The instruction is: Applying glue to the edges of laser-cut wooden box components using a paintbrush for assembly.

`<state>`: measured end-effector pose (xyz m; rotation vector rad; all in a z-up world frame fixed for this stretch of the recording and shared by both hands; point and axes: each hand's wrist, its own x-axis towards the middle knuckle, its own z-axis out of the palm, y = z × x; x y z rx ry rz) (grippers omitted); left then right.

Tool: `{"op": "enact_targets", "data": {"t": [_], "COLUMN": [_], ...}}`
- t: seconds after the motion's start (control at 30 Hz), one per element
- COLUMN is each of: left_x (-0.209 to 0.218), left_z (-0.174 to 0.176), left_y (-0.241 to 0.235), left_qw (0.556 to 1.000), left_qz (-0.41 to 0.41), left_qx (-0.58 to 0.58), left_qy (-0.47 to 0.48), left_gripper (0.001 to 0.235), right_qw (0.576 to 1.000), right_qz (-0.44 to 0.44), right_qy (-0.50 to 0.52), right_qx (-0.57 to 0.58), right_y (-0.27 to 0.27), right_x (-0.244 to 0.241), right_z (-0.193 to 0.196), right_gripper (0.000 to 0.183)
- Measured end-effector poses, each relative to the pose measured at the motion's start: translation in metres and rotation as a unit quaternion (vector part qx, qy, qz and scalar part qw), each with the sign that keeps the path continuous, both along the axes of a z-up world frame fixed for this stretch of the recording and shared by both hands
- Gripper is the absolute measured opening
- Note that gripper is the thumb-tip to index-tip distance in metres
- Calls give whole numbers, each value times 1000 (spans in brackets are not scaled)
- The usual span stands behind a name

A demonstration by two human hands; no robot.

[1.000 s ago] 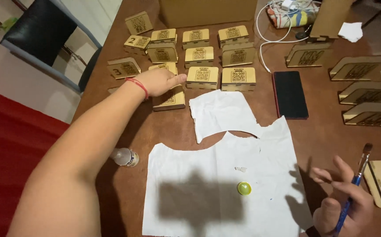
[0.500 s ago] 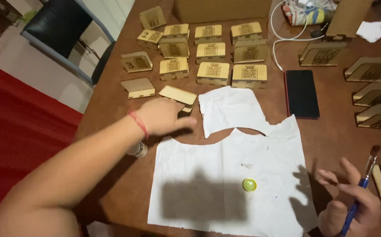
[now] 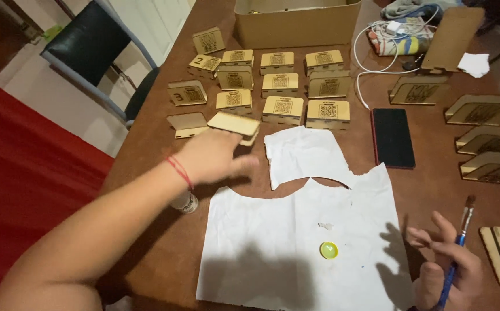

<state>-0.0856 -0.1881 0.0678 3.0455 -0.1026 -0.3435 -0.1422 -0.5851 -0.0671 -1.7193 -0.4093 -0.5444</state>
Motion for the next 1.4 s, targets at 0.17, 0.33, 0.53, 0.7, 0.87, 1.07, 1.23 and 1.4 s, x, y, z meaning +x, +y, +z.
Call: {"op": "enact_targets", "data": {"t": [0.17, 0.33, 0.53, 0.7, 0.87, 1.07, 1.23, 1.4], "left_x": [42, 64, 68, 76, 108, 157, 170, 179], "left_z": [16, 15, 13, 32, 28, -19, -32, -41], "left_y": [15, 19, 31, 36, 52, 71, 73, 83], "left_qw": [991, 974, 983, 984, 991, 989, 985, 988], "left_qz": [41, 79, 73, 109, 75, 128, 149, 133], "left_qx": [-17, -64, -49, -78, -108, -59, -42, -42], "left_qy": [130, 202, 161, 119, 9, 51, 73, 60], "left_gripper": [86, 95, 98, 92, 101, 96, 98, 96], "right_qw": [999, 999, 999, 998, 997, 998, 992, 983], "right_qz": [1, 9, 16, 16, 34, 6, 95, 140], "right_qy": [-27, -23, 10, 61, 62, 19, 75, 119], "right_qx": [29, 37, 37, 23, 13, 52, 14, 30], "right_y": [4, -1, -1, -7, -7, -18, -49, -74], "right_x": [5, 7, -1, -7, -4, 0, 3, 4], "right_z": [-5, -9, -3, 0, -5, -24, -34, -57], "right_gripper": [42, 40, 36, 34, 32, 35, 27, 24]}}
